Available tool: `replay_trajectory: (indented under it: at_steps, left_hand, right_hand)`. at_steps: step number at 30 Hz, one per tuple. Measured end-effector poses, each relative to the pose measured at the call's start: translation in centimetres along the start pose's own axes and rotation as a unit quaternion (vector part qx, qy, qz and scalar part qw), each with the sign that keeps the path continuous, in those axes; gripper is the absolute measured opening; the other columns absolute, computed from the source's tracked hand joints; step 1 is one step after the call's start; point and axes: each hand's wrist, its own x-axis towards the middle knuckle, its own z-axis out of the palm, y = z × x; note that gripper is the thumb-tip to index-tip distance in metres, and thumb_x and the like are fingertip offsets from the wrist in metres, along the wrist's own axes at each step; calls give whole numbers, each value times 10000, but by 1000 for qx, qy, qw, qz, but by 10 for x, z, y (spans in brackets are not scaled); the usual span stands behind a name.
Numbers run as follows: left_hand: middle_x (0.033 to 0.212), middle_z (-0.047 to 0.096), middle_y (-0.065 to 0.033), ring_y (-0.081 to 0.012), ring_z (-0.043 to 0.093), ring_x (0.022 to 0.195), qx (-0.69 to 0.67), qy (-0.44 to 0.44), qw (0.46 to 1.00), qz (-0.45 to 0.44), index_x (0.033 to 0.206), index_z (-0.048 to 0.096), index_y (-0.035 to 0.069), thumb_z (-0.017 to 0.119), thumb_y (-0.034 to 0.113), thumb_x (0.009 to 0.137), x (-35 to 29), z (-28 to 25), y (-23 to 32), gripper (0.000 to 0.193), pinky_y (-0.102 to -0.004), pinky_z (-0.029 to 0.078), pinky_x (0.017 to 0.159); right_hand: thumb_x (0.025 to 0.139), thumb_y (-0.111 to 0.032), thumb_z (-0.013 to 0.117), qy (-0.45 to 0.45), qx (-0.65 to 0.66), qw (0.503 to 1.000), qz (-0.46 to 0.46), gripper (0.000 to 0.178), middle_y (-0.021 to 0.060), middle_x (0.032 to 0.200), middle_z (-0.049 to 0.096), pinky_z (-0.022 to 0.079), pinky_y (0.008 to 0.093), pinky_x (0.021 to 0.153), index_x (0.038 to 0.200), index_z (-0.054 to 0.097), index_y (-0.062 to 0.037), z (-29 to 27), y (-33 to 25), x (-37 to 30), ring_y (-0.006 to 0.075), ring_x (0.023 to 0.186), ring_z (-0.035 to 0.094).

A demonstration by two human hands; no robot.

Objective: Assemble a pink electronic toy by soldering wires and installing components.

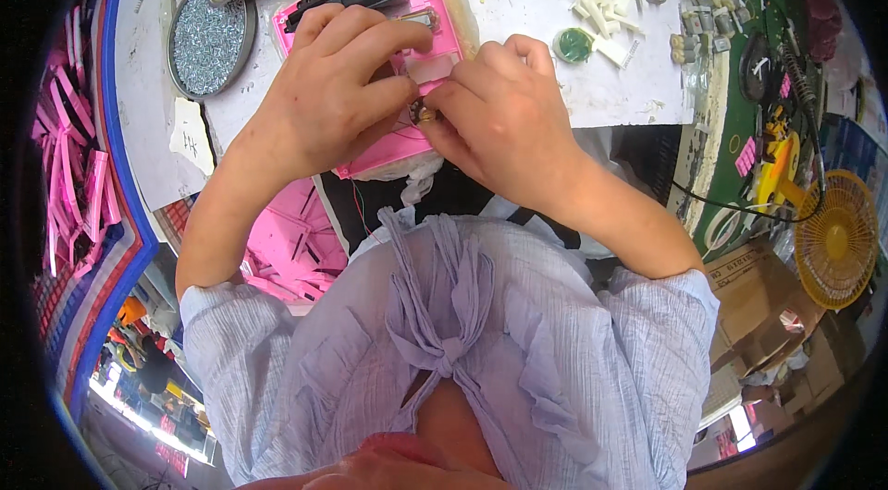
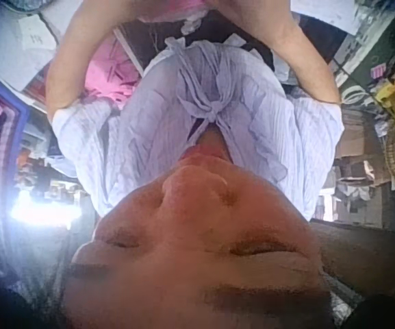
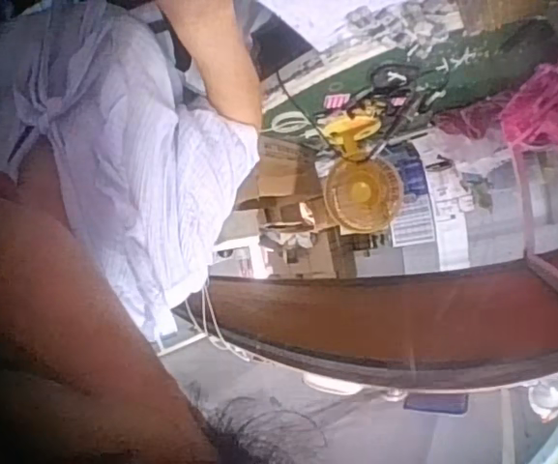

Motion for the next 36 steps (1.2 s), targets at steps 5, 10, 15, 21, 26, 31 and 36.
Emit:
replay_trajectory:
  at_steps: [5, 10, 15, 21, 26, 31, 36]
  left_hand:
    - [1198, 645, -60, -258, 604, 1039, -11, 0, 1000, -5, 843, 656, 84, 788, 119, 647, 2, -2, 1, 238, -414, 430, 906]
    - [1203, 649, -61, -261, 604, 1038, 6, -11, 1000, -3, 851, 660, 85, 792, 113, 655, 2, -6, 0, 237, -417, 432, 909]
    - [1208, 664, -52, -253, 611, 1041, 24, 7, 1000, 9, 929, 713, 115, 814, 133, 678, -9, -10, -3, 271, -422, 428, 920]
    - [1196, 675, -15, -239, 612, 1066, 69, 48, 996, -10, 1074, 782, 197, 818, 163, 694, -40, -3, -1, 383, -416, 418, 913]
    - [1170, 683, -19, -232, 621, 1098, 87, 33, 995, -26, 1047, 778, 151, 767, 203, 749, -41, -7, 7, 302, -420, 424, 953]
    - [1073, 656, -20, -236, 600, 1006, 75, 39, 996, -15, 1058, 782, 144, 799, 190, 707, -36, -7, 10, 355, -434, 422, 948]
    - [907, 580, -3, -232, 542, 857, 45, 29, 997, -48, 1051, 790, 160, 821, 153, 674, -39, -5, 12, 378, -424, 398, 863]
  right_hand:
    - [771, -177, 781, 10, -21, 1000, 7, 156, 35, 816, 574, 396, 428, 818, 835, 677, -82, 3, -3, -1, 238, 809, 548]
    - [773, -183, 778, 17, -26, 999, 5, 156, 37, 811, 567, 395, 426, 811, 811, 661, -87, 5, -4, -1, 237, 805, 549]
    - [770, -187, 783, 16, -21, 1000, 5, 163, 34, 809, 569, 395, 425, 811, 804, 656, -90, 5, -2, -1, 236, 805, 552]
    - [747, -189, 852, 32, 1, 999, -1, 227, 13, 788, 579, 387, 425, 846, 853, 669, -104, 11, -2, -3, 233, 788, 548]
    - [781, -222, 828, 17, -46, 999, 18, 211, 30, 793, 572, 392, 446, 839, 859, 670, -106, 6, -7, -5, 246, 801, 548]
    - [824, -276, 811, 3, 0, 1000, 7, 200, 31, 788, 570, 414, 422, 841, 941, 706, -153, -38, 10, 1, 232, 824, 562]
    - [845, -252, 792, 187, -41, 973, 131, 161, 62, 795, 706, 497, 362, 713, 915, 775, -108, -157, 104, 53, 234, 725, 632]
